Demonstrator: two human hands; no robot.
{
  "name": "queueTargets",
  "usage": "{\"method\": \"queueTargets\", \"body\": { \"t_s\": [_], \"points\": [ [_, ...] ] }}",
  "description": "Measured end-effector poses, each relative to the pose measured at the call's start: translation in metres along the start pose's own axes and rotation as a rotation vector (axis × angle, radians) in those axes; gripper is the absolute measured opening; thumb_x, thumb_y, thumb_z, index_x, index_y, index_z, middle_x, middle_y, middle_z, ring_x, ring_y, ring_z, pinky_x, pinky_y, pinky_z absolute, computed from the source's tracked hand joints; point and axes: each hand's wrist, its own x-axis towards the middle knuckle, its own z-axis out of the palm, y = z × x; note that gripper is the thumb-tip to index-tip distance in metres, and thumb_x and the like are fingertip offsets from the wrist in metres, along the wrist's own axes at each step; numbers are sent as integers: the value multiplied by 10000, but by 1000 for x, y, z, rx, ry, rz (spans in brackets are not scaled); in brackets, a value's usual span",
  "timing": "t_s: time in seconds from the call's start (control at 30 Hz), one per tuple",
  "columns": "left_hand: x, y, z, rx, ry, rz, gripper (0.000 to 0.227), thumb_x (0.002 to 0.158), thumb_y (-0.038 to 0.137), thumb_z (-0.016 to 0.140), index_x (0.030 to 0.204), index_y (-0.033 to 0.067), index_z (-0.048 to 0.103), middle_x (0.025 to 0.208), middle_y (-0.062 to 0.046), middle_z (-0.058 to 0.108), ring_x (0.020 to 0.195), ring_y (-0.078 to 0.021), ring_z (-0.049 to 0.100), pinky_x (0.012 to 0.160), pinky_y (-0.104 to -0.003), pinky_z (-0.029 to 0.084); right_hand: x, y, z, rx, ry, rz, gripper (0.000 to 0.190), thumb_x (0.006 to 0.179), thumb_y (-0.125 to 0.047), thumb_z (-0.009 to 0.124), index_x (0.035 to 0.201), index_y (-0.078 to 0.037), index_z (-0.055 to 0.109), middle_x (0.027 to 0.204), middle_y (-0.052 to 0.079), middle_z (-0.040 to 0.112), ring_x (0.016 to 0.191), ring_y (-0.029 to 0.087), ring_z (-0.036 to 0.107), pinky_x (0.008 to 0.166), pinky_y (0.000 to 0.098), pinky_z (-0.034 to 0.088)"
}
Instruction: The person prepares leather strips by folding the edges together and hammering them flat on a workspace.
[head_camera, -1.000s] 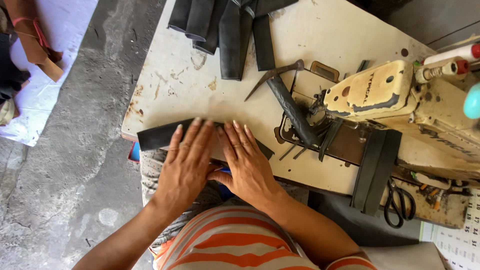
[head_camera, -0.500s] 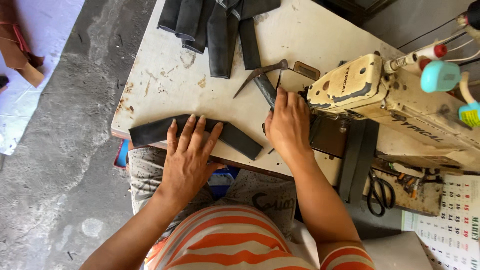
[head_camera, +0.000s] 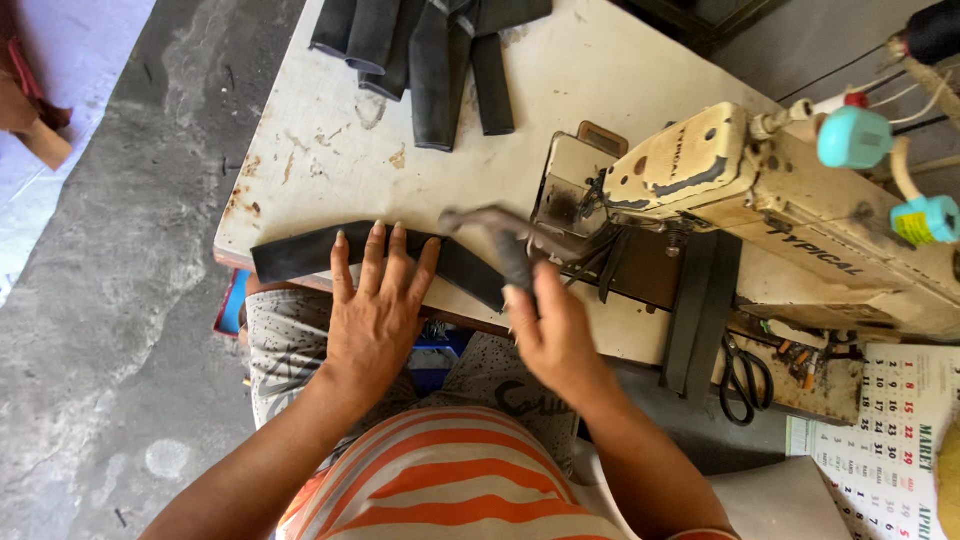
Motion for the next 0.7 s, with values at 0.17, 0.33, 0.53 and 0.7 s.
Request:
{"method": "queueTargets", "body": {
  "t_s": [0.17,0.33,0.53,0.7],
  "points": [
    [-1,-2,-7,-37,-27,-1,1065,680,422,855,1618,226,391,1564,-165,464,1518,-376,360,1269,-673,123,0,-14,8,-204,-82,147,400,1064,-232,545,1326,69,556,935,319,665,786,493,715,572,499,600],
    [-7,-14,-17,-52,-56,-16,996,714,481,830,1589,226,428,1615,-83,450,1545,-283,346,1303,-577,114,-1,-6,8,-336,-141,126,427,1075,-247,532,1353,77,516,949,338,680,768,503,719,549,539,589],
    [-8,-10,-11,14,64,-11,946,723,452,846,1553,205,466,1606,-81,456,1523,-300,375,1296,-595,184,9,-32,-2,-219,-64,156,342,1043,-234,560,1250,37,584,841,302,685,673,475,708,509,494,556],
    [-11,-10,-9,-35,79,-5,927,733,368,854,1550,174,462,1590,-109,458,1502,-322,392,1277,-622,204,-11,-3,8,-209,-81,211,288,1068,-245,525,1142,11,634,772,211,692,592,342,691,519,403,595]
  ]
}}
